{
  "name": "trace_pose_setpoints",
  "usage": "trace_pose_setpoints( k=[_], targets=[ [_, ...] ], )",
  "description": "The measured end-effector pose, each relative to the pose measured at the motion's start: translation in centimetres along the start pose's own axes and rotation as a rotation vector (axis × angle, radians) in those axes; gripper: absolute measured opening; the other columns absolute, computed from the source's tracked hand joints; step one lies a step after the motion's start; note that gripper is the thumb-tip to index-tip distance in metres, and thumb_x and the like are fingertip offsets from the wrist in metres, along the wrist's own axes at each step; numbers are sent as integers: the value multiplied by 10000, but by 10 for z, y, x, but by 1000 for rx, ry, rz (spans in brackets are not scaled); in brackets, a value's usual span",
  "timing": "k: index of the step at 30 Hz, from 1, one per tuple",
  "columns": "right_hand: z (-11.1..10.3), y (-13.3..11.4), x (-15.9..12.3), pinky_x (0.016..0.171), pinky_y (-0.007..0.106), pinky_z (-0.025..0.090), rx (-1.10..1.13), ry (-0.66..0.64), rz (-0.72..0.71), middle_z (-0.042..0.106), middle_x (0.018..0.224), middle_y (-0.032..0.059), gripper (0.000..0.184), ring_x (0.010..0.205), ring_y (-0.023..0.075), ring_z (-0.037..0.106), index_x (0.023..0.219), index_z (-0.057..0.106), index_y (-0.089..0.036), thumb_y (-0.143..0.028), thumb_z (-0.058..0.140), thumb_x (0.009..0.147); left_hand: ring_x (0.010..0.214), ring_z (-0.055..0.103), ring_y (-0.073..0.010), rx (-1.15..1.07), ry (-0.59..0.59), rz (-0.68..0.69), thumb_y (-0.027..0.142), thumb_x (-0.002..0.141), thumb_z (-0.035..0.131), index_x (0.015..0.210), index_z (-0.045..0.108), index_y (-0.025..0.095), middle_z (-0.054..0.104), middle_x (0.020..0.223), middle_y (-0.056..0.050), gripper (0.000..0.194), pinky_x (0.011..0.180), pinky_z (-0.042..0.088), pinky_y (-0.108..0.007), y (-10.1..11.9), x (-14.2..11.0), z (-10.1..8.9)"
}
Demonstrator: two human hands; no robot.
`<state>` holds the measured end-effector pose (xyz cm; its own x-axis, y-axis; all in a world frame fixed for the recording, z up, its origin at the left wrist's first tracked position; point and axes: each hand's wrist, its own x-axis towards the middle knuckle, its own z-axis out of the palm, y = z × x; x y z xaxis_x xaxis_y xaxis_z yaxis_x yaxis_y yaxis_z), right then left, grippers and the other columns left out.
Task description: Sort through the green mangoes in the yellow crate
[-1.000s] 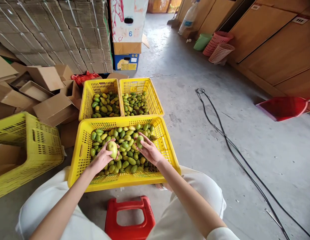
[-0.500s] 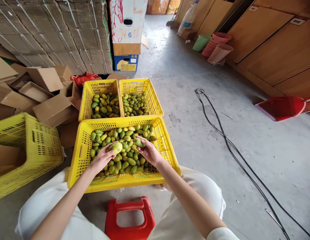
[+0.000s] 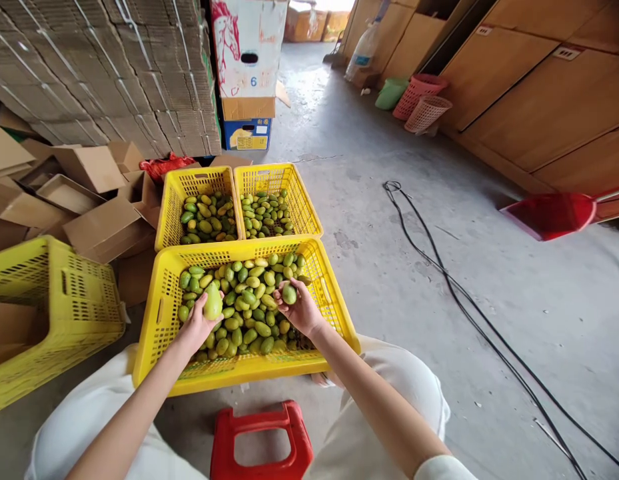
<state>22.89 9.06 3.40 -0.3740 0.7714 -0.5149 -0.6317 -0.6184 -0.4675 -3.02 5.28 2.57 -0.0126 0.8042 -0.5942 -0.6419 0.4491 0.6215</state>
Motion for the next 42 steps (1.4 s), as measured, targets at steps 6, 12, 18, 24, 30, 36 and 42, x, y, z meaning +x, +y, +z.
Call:
trace_pose_setpoints(
  k=[6, 12, 18, 24, 30, 36, 42],
  targets=[
    [-1, 1, 1, 402, 148, 279, -13, -11, -46, 634, 770, -15, 265, 531, 54, 458, 868, 660, -192, -237, 806, 652, 709, 623, -144, 14, -74, -107, 363, 814, 714, 899, 668, 140, 673, 940, -83, 243, 536, 529, -220, 10, -9, 14],
    [-3, 4, 2, 682, 267, 533, 7, -74, 8, 676, 896, 24, 363, 793, 160, 663, 1074, 660, -205, -213, 685, 713, 699, 617, -146, 110, -174, -33, 240, 804, 736, 1043, 668, 152, 683, 946, -88, 264, 489, 440, -200, 7, -13, 14],
    [-6, 7, 3, 769, 306, 542, -43, -92, 25, 706, 972, 30, 453, 866, 180, 688, 1177, 640, -231, -177, 726, 735, 738, 654, -190, 15, -150, -112, 233, 868, 579, 1108, 664, 112, 710, 1011, -137, 282, 558, 512, -271, 6, -13, 18],
    [0, 7, 0, 725, 243, 504, -65, -21, -27, 651, 818, -13, 411, 749, 124, 630, 1032, 675, -208, -241, 877, 675, 713, 672, -174, 8, -121, -80, 229, 893, 631, 1162, 650, 101, 729, 985, -148, 298, 582, 548, -257, 5, -12, 15],
    [2, 6, -3, 623, 209, 442, -98, -37, -28, 601, 800, -31, 442, 671, 80, 548, 1043, 703, -215, -182, 882, 640, 761, 721, -168, -3, -115, -24, 173, 865, 696, 1056, 659, 128, 741, 1000, -122, 200, 694, 616, -252, 3, -9, 9],
    [1, 5, -3, 520, 191, 381, -98, -70, 6, 651, 977, 1, 503, 677, 78, 549, 1179, 687, -249, -168, 808, 697, 824, 738, -181, -3, -142, -15, 143, 871, 672, 1098, 635, 165, 745, 985, -89, 231, 762, 624, -262, 3, -11, 11],
    [-1, 6, 0, 800, 314, 532, -14, -143, 24, 694, 1087, 29, 623, 896, 170, 663, 1305, 613, -278, -150, 673, 699, 853, 735, -207, -79, -148, -95, 177, 906, 540, 1362, 549, 130, 731, 1136, -163, 459, 779, 624, -300, 9, -13, 13]
  ],
)
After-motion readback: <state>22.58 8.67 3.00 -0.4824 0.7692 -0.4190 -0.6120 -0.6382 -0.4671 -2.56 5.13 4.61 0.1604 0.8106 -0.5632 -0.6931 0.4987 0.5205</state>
